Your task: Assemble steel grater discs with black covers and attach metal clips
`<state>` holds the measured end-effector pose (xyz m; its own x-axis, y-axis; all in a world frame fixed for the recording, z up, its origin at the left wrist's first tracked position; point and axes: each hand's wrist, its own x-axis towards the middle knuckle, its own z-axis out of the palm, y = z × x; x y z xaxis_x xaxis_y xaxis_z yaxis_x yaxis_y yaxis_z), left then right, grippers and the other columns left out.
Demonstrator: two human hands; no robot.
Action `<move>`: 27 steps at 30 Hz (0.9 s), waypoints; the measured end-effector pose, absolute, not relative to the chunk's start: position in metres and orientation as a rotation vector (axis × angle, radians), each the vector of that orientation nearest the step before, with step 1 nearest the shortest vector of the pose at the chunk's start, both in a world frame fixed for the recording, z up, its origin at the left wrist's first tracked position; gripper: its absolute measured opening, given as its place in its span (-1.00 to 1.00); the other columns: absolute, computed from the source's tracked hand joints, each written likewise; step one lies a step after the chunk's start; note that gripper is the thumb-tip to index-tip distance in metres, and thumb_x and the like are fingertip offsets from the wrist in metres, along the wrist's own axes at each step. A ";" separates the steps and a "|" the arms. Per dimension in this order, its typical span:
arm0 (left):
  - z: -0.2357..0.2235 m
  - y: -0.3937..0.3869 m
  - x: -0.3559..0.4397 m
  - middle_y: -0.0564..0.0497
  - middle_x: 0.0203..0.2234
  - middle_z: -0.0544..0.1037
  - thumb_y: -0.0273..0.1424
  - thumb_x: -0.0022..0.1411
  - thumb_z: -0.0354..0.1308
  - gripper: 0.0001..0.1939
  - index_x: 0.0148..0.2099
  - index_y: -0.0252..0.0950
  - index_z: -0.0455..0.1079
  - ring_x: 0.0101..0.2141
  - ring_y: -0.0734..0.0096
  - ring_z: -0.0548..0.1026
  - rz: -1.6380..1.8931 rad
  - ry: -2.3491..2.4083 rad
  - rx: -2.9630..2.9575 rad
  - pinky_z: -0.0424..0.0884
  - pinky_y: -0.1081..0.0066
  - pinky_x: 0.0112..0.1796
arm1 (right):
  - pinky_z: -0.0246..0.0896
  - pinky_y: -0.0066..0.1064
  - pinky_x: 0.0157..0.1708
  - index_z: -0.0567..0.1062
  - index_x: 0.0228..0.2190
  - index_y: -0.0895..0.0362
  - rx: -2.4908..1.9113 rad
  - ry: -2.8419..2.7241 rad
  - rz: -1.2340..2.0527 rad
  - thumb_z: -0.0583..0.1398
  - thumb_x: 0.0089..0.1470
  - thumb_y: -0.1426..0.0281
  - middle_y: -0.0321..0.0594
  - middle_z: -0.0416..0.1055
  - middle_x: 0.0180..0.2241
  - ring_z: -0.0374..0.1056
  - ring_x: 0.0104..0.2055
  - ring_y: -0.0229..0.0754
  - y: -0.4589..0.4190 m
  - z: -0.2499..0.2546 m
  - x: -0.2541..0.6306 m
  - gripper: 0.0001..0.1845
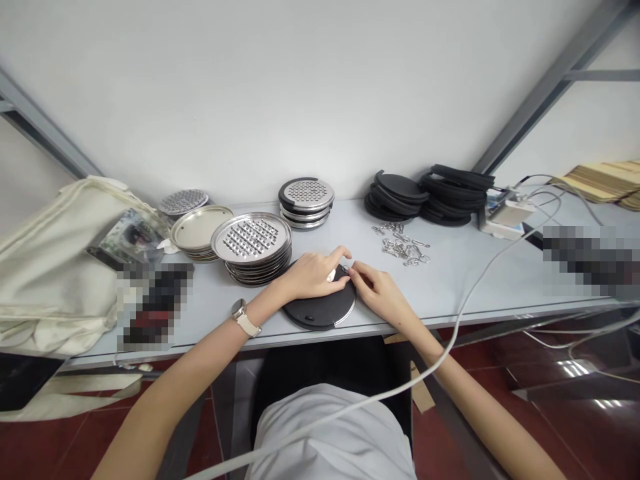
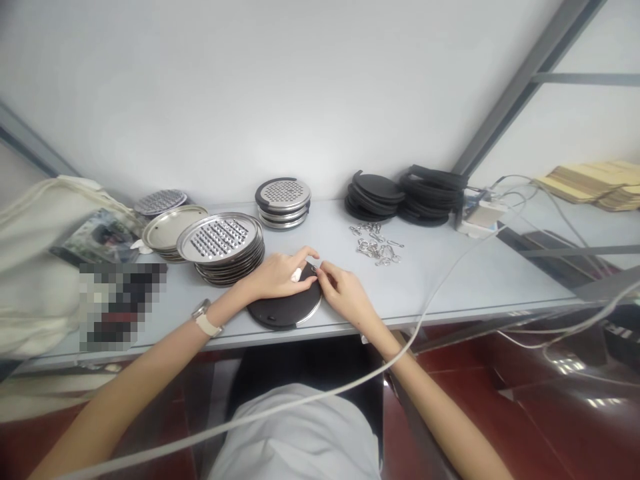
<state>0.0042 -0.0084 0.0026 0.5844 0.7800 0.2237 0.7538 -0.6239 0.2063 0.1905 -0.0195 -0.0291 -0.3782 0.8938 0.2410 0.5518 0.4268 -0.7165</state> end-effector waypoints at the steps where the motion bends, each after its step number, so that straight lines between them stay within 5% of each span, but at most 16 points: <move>1: 0.003 -0.008 0.004 0.06 -0.50 0.52 -0.17 0.27 0.00 -0.60 0.09 -0.24 0.20 -0.42 0.23 0.53 0.447 1.319 2.720 0.29 0.40 -0.42 | -0.07 -0.45 -0.50 0.19 -0.53 0.09 -1.224 -2.074 0.710 -0.02 0.23 0.28 -0.41 0.11 -0.63 0.05 -0.59 -0.30 -0.019 -0.029 0.190 -0.70; 12: 0.001 -0.006 0.002 0.01 -0.37 0.58 -0.18 0.29 -0.02 -0.71 -0.08 -0.22 0.35 -0.35 0.27 0.54 0.424 1.277 2.745 0.29 0.41 -0.37 | -0.08 -0.46 -0.52 0.17 -0.56 0.10 -1.232 -2.080 0.703 -0.02 0.22 0.27 -0.40 0.13 -0.65 0.06 -0.59 -0.31 -0.019 -0.031 0.191 -0.67; 27: 0.000 -0.005 0.001 -0.01 -0.29 0.59 -0.20 0.31 -0.03 -0.70 -0.02 -0.22 0.35 -0.30 0.26 0.55 0.427 1.217 2.736 0.32 0.40 -0.32 | -0.07 -0.46 -0.52 0.16 -0.56 0.09 -1.230 -2.082 0.713 -0.01 0.20 0.31 -0.40 0.12 -0.64 0.06 -0.59 -0.30 -0.019 -0.031 0.191 -0.70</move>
<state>0.0011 -0.0051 -0.0001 0.6379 0.7416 0.2077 0.7087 -0.6708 0.2185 0.1913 -0.0195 -0.0305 -0.3817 0.8953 0.2296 0.5664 0.4229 -0.7073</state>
